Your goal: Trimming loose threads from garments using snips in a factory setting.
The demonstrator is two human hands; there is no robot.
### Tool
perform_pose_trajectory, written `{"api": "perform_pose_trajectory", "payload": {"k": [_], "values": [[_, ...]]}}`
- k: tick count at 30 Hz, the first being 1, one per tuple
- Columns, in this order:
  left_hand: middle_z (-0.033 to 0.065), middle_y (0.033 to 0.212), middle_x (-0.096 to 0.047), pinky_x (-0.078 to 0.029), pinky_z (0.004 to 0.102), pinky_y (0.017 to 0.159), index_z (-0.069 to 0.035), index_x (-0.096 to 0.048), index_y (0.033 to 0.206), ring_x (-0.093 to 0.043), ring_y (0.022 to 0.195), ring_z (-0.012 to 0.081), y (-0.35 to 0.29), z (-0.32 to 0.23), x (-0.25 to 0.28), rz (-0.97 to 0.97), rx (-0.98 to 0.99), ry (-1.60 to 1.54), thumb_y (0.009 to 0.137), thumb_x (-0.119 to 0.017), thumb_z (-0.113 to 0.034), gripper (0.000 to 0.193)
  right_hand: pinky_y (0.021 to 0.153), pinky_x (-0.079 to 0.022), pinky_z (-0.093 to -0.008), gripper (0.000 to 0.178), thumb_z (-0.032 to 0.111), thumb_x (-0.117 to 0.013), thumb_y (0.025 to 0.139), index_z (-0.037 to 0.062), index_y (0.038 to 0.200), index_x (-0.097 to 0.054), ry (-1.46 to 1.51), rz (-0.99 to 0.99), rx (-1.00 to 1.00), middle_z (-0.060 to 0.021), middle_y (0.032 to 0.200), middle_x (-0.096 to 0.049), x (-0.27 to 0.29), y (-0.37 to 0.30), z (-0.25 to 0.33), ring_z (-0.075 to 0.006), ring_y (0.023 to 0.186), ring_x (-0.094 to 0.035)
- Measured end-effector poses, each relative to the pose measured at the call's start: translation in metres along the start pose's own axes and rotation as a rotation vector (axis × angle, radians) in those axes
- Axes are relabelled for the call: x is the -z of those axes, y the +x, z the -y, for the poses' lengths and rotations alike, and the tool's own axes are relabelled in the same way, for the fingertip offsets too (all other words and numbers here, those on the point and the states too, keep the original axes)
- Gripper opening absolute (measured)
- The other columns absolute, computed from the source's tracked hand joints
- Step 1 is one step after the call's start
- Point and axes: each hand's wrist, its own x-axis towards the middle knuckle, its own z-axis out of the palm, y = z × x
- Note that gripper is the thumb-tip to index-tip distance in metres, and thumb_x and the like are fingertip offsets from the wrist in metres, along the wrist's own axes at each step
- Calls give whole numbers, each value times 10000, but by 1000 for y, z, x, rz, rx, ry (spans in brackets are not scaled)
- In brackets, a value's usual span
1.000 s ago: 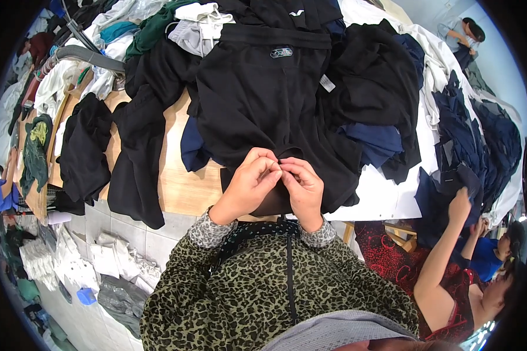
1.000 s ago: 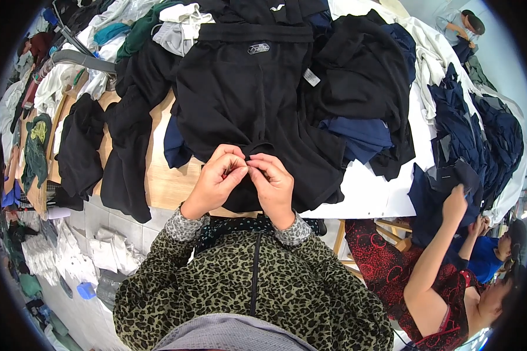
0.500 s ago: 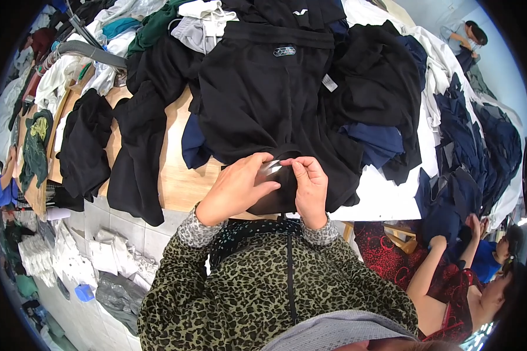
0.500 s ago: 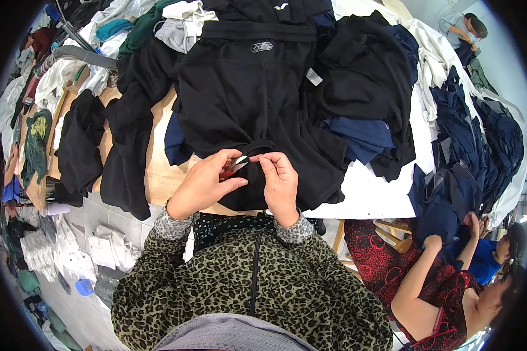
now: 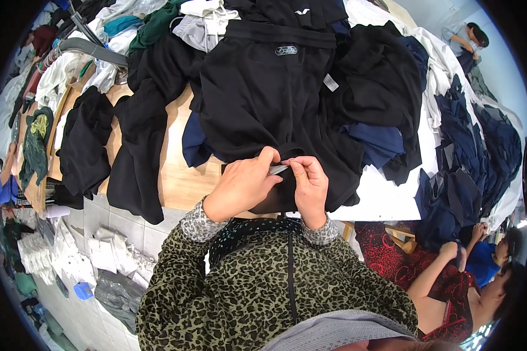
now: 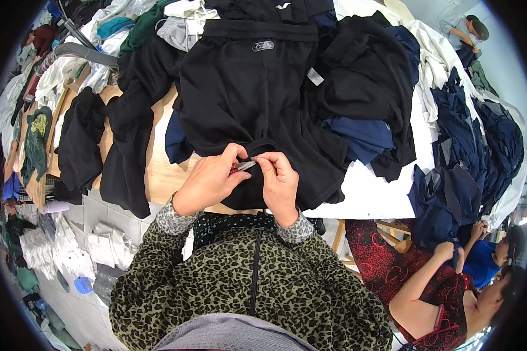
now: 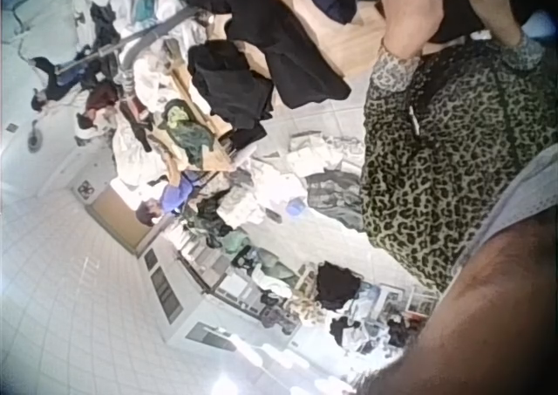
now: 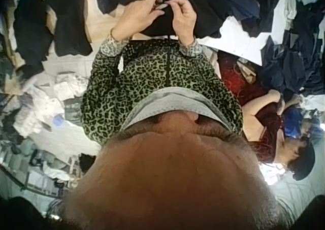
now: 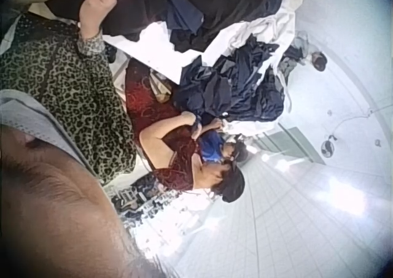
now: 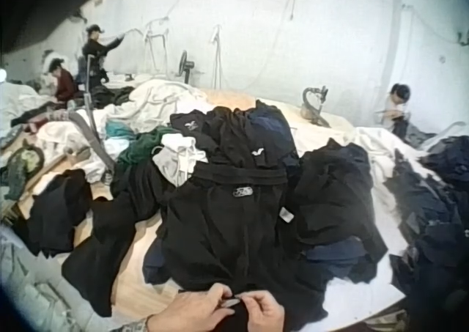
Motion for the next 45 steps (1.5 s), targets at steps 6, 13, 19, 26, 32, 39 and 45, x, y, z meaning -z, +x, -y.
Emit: {"api": "perform_pose_trajectory", "payload": {"k": [6,13,19,26,32,39,45], "values": [[152,739,-628,-453,443,581,-56,-426,1003,-615,719,358,2,1,-3,-1,-29,32,785,-646,-140,321,682,-462,-195,76,42,-566,896,-31,886,-584,-17,-2,-4,-52,819,-657,1,-1,-2,-69,757,-587],[148,725,-607,-446,391,596,-35,-448,1015,-617,702,329,1,0,-4,8,1,19,788,-664,-120,325,684,-461,-193,79,45,-573,893,-32,884,-588,-20,-1,-12,-50,815,-656,1,-2,-1,-66,752,-581],[114,698,-594,-459,325,597,-23,-472,1046,-608,647,246,-1,1,3,-7,11,-112,783,-681,-124,350,816,-452,-219,138,-10,-545,887,-36,1022,-548,52,98,-100,-81,981,-619,9,-1,7,-111,902,-580],[8,1157,-488,-403,166,665,-41,-405,1325,-490,796,38,14,20,16,248,98,-866,744,-640,50,634,850,-479,-320,430,-74,-602,760,13,1172,-512,-329,690,155,-137,1113,-584,31,9,56,-277,1028,-589],[-39,916,-550,-388,177,602,-1,-627,989,-479,730,11,15,29,-16,98,177,-839,763,-669,19,231,772,-496,-311,565,-94,-623,713,37,1243,-479,-547,393,268,-142,1148,-506,45,9,45,-259,974,-573],[62,991,-549,-368,216,526,-20,-638,775,-466,612,87,0,23,-25,-244,-394,-329,657,-617,120,185,577,-400,-276,432,-96,-501,644,85,990,-685,-913,-312,464,-82,814,-524,61,15,3,-190,675,-495],[62,984,-557,-394,227,495,-27,-638,780,-509,592,105,-3,33,-35,-267,-351,-285,669,-606,103,174,654,-533,-268,432,-5,-368,892,49,1311,-461,430,-108,-333,-89,932,-636,60,10,1,-124,723,-613]]}}
